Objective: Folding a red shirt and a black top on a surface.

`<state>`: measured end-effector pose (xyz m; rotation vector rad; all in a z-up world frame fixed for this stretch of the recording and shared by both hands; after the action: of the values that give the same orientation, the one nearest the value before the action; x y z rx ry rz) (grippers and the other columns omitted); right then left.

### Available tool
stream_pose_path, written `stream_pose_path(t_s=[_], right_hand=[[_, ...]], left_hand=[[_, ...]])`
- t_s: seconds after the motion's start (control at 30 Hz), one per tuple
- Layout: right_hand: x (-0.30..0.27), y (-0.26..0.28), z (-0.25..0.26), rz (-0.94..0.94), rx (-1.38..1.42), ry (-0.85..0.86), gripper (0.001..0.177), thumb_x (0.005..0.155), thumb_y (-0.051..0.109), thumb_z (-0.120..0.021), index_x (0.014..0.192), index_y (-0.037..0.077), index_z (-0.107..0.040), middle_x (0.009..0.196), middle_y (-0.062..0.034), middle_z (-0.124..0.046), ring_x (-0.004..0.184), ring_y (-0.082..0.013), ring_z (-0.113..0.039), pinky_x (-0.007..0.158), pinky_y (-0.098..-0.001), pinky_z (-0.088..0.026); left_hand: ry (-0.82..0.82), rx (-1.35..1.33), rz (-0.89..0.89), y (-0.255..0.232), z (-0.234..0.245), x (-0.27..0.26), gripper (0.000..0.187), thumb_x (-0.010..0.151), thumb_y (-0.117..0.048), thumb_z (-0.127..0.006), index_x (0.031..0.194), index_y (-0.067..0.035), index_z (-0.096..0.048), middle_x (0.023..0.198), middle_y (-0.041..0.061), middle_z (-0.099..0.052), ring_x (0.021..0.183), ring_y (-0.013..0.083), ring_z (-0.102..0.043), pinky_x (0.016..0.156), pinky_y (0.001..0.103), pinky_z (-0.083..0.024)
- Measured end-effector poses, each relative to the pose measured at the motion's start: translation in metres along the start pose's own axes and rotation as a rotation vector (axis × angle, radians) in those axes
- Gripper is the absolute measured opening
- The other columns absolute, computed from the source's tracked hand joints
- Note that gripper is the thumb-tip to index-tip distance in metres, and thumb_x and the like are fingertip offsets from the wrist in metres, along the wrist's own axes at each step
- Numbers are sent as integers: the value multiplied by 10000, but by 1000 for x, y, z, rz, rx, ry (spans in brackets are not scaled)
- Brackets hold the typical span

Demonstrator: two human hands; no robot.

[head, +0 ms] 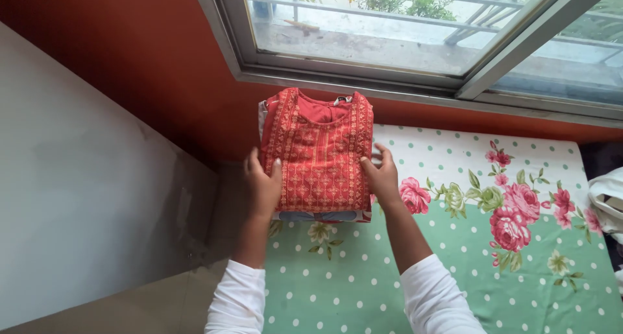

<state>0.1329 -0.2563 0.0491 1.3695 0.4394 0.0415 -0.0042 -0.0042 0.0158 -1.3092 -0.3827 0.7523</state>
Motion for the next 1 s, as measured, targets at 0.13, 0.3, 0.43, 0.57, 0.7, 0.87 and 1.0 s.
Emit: stream_pose_path(t_s=[0.13,0.3,0.43,0.57,0.7,0.87,1.0], right_hand=[[-10,15,-26,402,-474,-223,559,1014,256,-556,1512,49,-408,1528,-195,-448,1402,-316,-446,1090,-470,-456],[5,12,-72,611,-875,-8,626,1087,474,-332,1621,149,-324,1724,-145,-206,1611,-344,-101,1262,-576,7],[28,-6,-79,529,-1040,8,633,1056,534,-328,1623,255,-301,1732,-104,-131,1602,-317,-33,1221,-628,57],[36,-16,-78,473,-1038,27,647,1037,571,-352,1628,320,-276,1735,-65,-83,1598,-293,9,1194,-675,85],[42,-21,-76,449,-994,34,689,1010,620,-377,1630,346,-253,1742,-33,-75,1602,-273,13,1204,-673,76],[38,-22,-68,428,-1016,63,768,970,671,-415,1637,347,-214,1746,-21,-50,1603,-273,35,1191,-690,60],[21,-21,-54,382,-1046,130,865,927,702,-466,1644,326,-161,1739,-30,-12,1590,-301,66,1173,-707,40]], left_hand=[[-248,601,-721,-68,-28,-29,564,960,-186,-635,1469,-6,-471,1571,219,-419,1500,375,-349,1254,511,-288],[69,1031,-698,-42,-76,18,662,999,-402,-517,1586,-142,-355,1721,110,-139,1594,322,-91,1254,605,-47],[126,1037,-466,-51,-62,20,773,968,-534,-499,1625,-216,-243,1724,86,-3,1583,330,30,1219,662,16],[114,994,-355,-41,-63,26,850,954,-609,-502,1649,-275,-144,1725,87,68,1584,341,67,1207,690,24],[135,972,-334,-36,-64,31,866,954,-604,-497,1653,-292,-92,1723,82,104,1589,334,83,1208,677,25],[155,955,-330,-38,-59,26,850,968,-590,-491,1659,-297,-90,1732,72,94,1595,318,79,1227,655,15],[99,943,-346,-23,-57,17,847,971,-626,-468,1654,-271,-115,1731,84,49,1588,323,44,1232,641,-3]])
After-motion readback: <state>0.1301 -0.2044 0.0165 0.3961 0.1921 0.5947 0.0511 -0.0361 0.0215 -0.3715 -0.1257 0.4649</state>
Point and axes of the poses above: each hand's wrist, its own x-axis towards the middle knuckle, its own z-axis out of the back of the hand, y = z × x, the point moved 1 cm from there along x, towards the middle knuckle
